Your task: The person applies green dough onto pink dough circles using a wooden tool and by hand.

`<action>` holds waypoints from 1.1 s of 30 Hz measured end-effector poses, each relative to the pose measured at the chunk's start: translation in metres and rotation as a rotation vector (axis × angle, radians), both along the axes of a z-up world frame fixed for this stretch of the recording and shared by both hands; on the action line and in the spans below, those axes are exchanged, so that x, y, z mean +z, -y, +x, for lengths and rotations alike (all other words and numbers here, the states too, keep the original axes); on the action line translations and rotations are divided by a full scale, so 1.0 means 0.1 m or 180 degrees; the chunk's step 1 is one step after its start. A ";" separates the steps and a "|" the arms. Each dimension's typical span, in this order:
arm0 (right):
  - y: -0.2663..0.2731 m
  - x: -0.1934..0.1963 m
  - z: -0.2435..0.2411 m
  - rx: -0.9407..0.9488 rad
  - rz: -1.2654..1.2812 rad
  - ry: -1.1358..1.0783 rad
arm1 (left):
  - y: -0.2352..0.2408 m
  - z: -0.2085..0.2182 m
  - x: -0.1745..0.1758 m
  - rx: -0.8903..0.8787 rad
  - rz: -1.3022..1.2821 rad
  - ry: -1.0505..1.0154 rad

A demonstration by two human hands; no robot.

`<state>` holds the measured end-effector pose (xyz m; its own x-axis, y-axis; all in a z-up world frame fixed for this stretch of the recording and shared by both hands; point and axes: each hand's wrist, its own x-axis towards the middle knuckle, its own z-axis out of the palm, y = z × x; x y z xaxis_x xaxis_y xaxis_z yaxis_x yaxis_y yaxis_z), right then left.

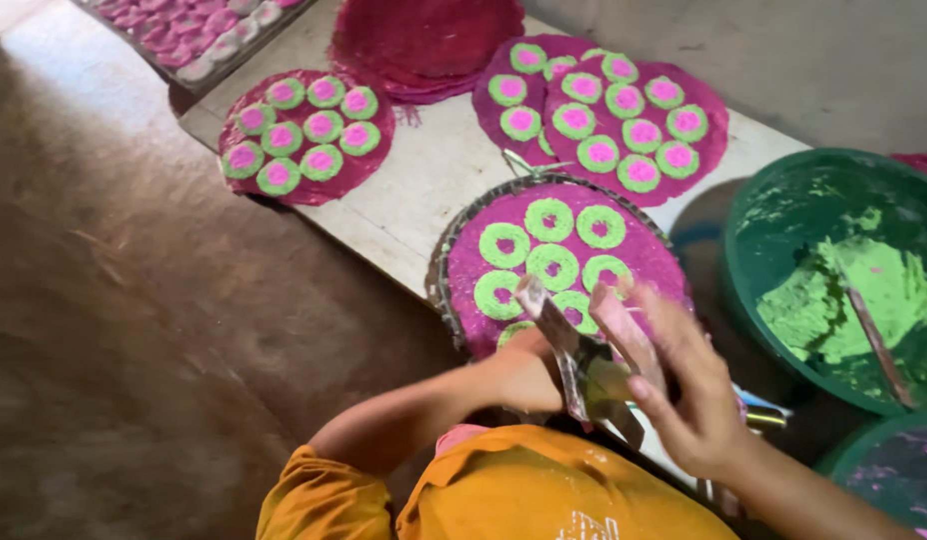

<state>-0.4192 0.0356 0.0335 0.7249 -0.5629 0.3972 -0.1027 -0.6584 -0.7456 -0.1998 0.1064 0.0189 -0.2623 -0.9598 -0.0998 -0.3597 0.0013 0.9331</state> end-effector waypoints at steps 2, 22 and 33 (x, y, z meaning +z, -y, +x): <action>0.17 -0.03 -0.04 0.0594 0.0983 0.0598 | 0.05 0.22 -0.01 0.0018 0.0190 -0.0367; 0.37 -1.12 -0.76 -0.0923 0.2881 0.0290 | -0.19 0.93 -2.33 0.2681 0.0178 -0.0663; 0.35 -1.11 -0.73 -0.0745 0.2677 0.0405 | 1.38 2.03 -1.97 0.1455 0.0682 0.0337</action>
